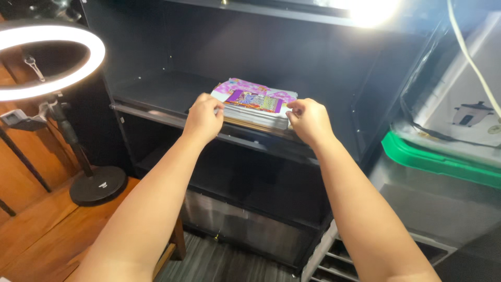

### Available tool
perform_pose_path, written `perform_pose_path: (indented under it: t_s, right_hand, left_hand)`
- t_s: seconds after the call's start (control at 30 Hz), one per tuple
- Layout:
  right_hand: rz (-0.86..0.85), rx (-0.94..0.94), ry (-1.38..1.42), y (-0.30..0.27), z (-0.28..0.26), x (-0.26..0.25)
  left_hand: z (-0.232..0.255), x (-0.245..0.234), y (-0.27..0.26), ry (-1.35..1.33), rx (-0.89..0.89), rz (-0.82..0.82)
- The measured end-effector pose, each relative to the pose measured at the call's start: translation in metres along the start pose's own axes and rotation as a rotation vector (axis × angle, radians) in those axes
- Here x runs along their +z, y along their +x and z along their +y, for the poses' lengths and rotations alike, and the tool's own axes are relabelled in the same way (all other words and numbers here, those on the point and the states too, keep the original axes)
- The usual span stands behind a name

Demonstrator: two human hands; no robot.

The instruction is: The person picks up individual printed packaging cards from a stack on a shelf and places them one at a time onto a larger cardboard sheet on a wooden table.

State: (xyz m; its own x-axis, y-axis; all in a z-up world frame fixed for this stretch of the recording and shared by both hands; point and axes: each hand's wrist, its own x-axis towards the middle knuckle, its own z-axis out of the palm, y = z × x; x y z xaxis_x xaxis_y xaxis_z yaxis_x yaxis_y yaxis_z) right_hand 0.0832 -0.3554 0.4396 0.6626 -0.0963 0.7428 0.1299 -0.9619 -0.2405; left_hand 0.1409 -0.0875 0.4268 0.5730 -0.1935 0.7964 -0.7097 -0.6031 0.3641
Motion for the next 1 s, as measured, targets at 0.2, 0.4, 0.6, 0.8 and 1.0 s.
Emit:
perform_pose_path:
  t_s: [0.2, 0.4, 0.6, 0.8, 1.0]
  right_hand:
    - [-0.140, 0.136, -0.100, 0.009, -0.016, 0.013]
    - [-0.228, 0.125, -0.044, 0.014, -0.021, 0.015]
    - [-0.262, 0.100, -0.090, 0.020, -0.016, 0.012]
    - [-0.311, 0.159, -0.052, 0.027, -0.014, 0.012]
    - [-0.324, 0.150, -0.056, 0.027, -0.013, 0.011]
  left_hand:
    - [0.002, 0.011, 0.031, 0.027, -0.089, -0.040]
    - [0.007, 0.016, 0.039, 0.062, -0.153, -0.315]
    - [-0.003, 0.035, 0.045, 0.191, -0.137, -0.388]
    - [-0.003, 0.036, 0.043, 0.197, -0.073, -0.358]
    - [-0.008, 0.041, 0.045, 0.217, -0.073, -0.324]
